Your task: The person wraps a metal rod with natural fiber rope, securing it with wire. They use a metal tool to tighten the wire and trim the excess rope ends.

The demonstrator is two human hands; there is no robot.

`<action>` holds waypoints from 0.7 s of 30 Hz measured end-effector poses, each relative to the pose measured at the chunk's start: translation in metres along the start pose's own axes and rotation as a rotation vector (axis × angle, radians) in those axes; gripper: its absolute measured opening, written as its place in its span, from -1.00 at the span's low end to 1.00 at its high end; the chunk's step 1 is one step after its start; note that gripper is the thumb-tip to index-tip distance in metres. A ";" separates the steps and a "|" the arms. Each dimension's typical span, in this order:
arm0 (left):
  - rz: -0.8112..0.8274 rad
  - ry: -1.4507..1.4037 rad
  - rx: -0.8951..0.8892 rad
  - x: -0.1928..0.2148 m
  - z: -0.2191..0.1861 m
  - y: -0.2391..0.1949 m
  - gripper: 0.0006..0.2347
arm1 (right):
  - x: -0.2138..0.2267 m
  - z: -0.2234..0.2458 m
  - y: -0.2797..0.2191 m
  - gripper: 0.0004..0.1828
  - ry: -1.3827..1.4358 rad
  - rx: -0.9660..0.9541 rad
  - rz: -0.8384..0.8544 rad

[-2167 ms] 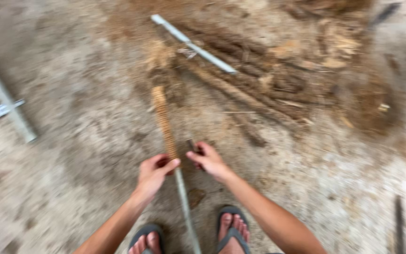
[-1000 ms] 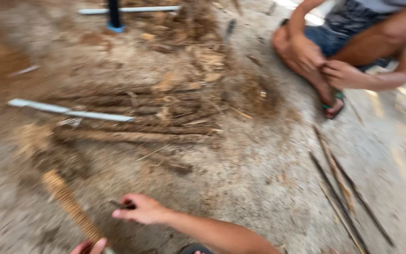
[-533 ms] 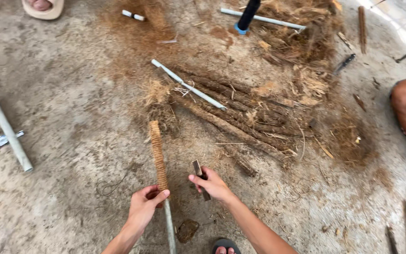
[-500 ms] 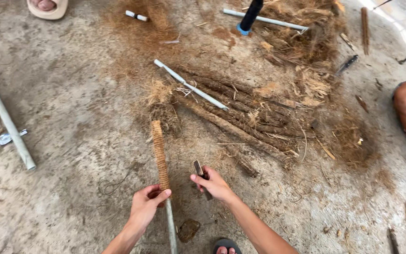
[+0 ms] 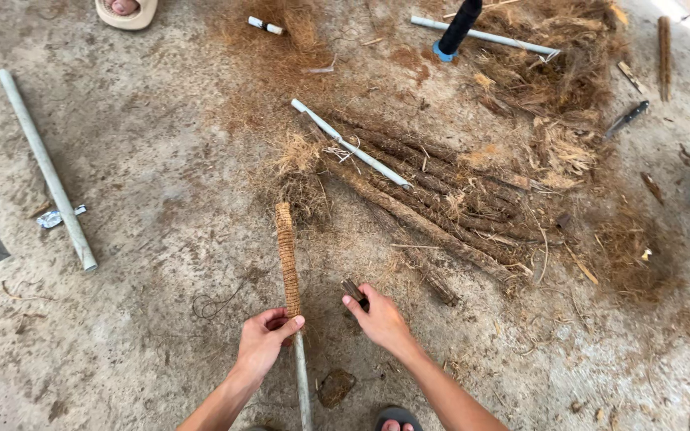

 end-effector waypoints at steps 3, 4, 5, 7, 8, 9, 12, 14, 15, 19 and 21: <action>-0.014 0.012 -0.009 -0.001 0.000 0.000 -0.68 | 0.002 0.006 -0.008 -0.51 -0.067 0.012 -0.041; -0.017 0.020 -0.013 0.000 0.000 0.000 -0.68 | 0.002 0.008 -0.010 -0.52 -0.083 0.018 -0.053; -0.017 0.017 -0.012 0.000 0.000 0.000 -0.68 | 0.003 0.009 -0.011 -0.52 -0.100 0.021 -0.064; -0.014 0.010 -0.008 -0.001 -0.001 -0.001 -0.67 | 0.004 0.008 -0.013 -0.53 -0.134 0.025 -0.085; -0.014 0.014 -0.008 -0.001 -0.002 -0.001 -0.67 | 0.005 0.009 -0.013 -0.52 -0.148 0.061 -0.124; -0.014 0.018 -0.007 -0.001 -0.002 -0.002 -0.67 | 0.005 0.009 -0.014 -0.52 -0.163 0.097 -0.163; -0.015 0.037 -0.013 0.002 -0.004 -0.002 -0.68 | 0.009 0.011 -0.017 -0.51 -0.076 0.221 -0.293; -0.012 0.032 -0.017 0.001 -0.001 -0.001 -0.68 | 0.011 0.012 -0.020 -0.49 0.014 0.245 -0.331; -0.009 0.018 -0.020 0.000 0.000 -0.001 -0.68 | 0.012 0.013 -0.021 -0.48 0.052 0.225 -0.323; 0.012 -0.010 -0.095 -0.005 0.005 0.002 -0.71 | 0.007 0.024 -0.050 -0.60 0.268 0.323 -0.291; 0.033 -0.023 -0.090 -0.005 0.013 0.003 -0.72 | -0.001 0.029 -0.078 -0.68 0.250 0.408 -0.221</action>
Point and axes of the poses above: each hand's wrist, its own y-axis towards the middle knuckle, its own x-axis out of the back of the hand, z = x × y, the point moved 4 cm from there along y, towards the middle knuckle, and after that the axes turned 9 degrees about -x, right-handed, at the moved point
